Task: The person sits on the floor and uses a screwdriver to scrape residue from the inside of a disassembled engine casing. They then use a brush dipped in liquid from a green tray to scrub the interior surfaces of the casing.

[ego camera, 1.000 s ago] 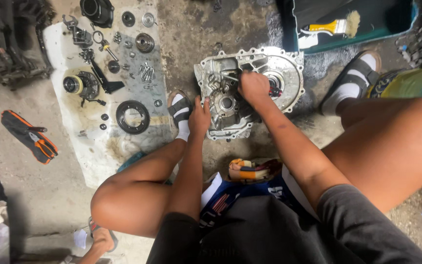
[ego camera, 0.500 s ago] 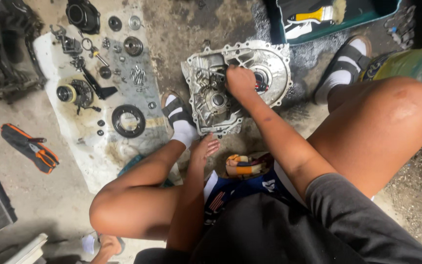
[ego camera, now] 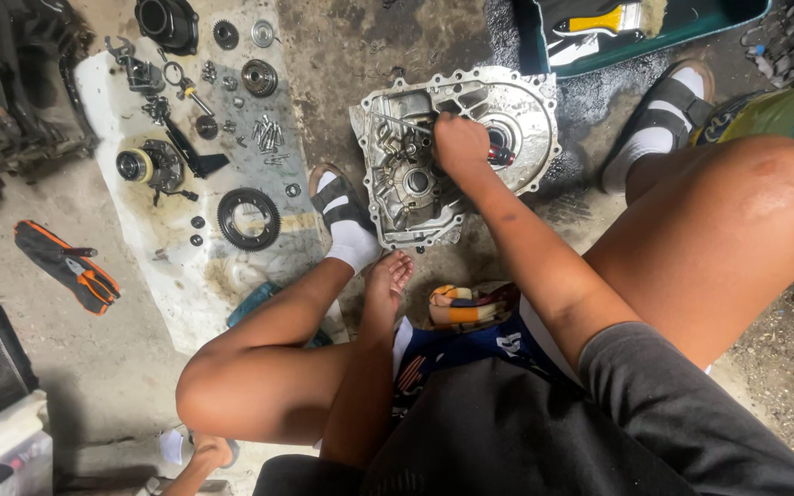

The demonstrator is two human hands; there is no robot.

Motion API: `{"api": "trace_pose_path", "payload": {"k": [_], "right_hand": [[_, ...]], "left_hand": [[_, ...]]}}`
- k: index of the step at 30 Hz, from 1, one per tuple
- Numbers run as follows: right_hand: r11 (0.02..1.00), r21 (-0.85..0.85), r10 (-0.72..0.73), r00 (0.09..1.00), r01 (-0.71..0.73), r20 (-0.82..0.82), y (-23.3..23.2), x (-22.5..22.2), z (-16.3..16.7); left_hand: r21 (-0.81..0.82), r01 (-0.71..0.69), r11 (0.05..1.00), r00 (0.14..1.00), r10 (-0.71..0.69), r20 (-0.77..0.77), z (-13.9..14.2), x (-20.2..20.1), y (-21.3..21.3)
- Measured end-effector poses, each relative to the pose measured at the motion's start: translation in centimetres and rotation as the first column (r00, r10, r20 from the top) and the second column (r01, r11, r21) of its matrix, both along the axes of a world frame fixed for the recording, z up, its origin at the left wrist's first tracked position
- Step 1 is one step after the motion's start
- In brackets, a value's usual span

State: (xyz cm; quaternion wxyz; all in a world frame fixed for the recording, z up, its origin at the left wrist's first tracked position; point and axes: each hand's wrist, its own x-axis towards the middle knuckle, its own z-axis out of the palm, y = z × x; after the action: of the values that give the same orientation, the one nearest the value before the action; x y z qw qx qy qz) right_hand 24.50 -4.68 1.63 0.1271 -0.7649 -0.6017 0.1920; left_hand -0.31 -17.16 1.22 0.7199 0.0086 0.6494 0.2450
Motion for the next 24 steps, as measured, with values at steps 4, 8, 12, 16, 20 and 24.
{"api": "trace_pose_path", "payload": {"k": [4, 8, 12, 16, 20, 24], "right_hand": [[0.999, 0.037, 0.001, 1.000, -0.002, 0.011, -0.1, 0.1, -0.1], [0.996, 0.086, 0.007, 1.000, -0.009, 0.017, -0.2, 0.4, -0.1], [0.997, 0.076, 0.024, 0.999, -0.028, 0.044, 0.0, 0.3, 0.0], [0.997, 0.063, 0.030, 0.998, -0.034, 0.057, 0.4, 0.0, 0.1], [0.996, 0.056, 0.072, 0.996, -0.074, 0.043, 0.4, -0.1, 0.2], [0.996, 0.059, 0.063, 0.997, -0.065, 0.038, 0.1, 0.1, 0.5]], "left_hand": [[-0.057, -0.279, 0.958, 0.960, 0.278, -0.027, 0.3, -2.3, 0.9], [0.079, 0.057, 0.995, 0.959, -0.032, -0.280, 1.4, -2.6, 1.4], [0.138, 0.370, 0.919, 0.868, -0.288, -0.405, 2.4, -1.5, 1.3], [0.199, 0.352, 0.915, 0.920, -0.297, -0.257, 2.1, -0.3, 1.0], [0.201, 0.303, 0.931, 0.935, -0.250, -0.253, 1.7, 0.1, 0.3], [0.124, 0.348, 0.929, 0.910, -0.302, -0.284, 1.2, -0.3, 0.3]]}}
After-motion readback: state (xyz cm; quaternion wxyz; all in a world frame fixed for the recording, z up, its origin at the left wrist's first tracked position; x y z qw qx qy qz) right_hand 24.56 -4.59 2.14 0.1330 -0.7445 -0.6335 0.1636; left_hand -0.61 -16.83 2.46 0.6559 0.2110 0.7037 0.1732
